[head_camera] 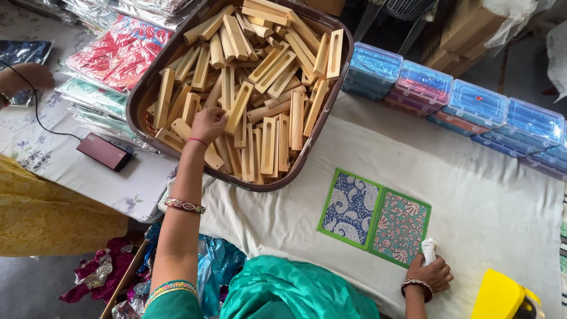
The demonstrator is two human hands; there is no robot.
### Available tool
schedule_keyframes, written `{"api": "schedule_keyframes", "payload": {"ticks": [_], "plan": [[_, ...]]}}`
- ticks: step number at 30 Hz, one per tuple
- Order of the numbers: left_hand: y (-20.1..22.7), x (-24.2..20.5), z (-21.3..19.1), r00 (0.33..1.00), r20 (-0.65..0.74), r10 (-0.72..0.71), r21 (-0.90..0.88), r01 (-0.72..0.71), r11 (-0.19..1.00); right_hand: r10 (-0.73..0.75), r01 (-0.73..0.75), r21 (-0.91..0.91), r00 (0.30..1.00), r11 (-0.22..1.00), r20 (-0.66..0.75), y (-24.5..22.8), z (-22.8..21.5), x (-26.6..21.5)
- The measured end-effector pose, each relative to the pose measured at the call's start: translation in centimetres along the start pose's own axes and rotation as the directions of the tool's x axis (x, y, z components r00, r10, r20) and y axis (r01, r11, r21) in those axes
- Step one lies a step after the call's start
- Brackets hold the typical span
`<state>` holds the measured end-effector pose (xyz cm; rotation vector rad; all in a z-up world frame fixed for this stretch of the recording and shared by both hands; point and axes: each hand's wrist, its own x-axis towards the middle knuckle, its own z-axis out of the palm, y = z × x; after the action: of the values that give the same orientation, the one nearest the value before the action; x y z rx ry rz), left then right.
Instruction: The person wipes rectangular wooden blocks with a white cloth, picking them one by one from a large basket and placing them on a patterned mat for wiping before moving them to the side.
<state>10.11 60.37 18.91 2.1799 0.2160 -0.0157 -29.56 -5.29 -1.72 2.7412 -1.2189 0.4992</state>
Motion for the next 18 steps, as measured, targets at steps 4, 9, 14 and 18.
{"api": "schedule_keyframes", "payload": {"ticks": [4, 9, 14, 18], "plan": [[-0.7, 2.7, 1.7, 0.974, -0.133, 0.183, 0.326, -0.131, 0.936, 0.009, -0.009, -0.004, 1.000, 1.000, 0.003, -0.1, 0.2, 0.0], [-1.2, 7.8, 4.6, 0.977, -0.158, 0.146, 0.528, -0.042, 0.848, 0.026, -0.025, -0.013, 0.999, 1.000, 0.021, -0.1, 0.1, 0.0], [2.0, 6.0, 4.2, 0.966, -0.258, -0.005, 0.410, 0.114, 0.905, 0.025, -0.024, -0.024, 1.000, 0.999, 0.018, 0.0, 0.2, 0.0], [4.3, 4.5, 3.4, 0.911, -0.405, -0.075, 0.229, 0.181, 0.956, 0.036, -0.036, -0.028, 0.999, 0.999, 0.030, -0.3, 0.2, 0.2]]}}
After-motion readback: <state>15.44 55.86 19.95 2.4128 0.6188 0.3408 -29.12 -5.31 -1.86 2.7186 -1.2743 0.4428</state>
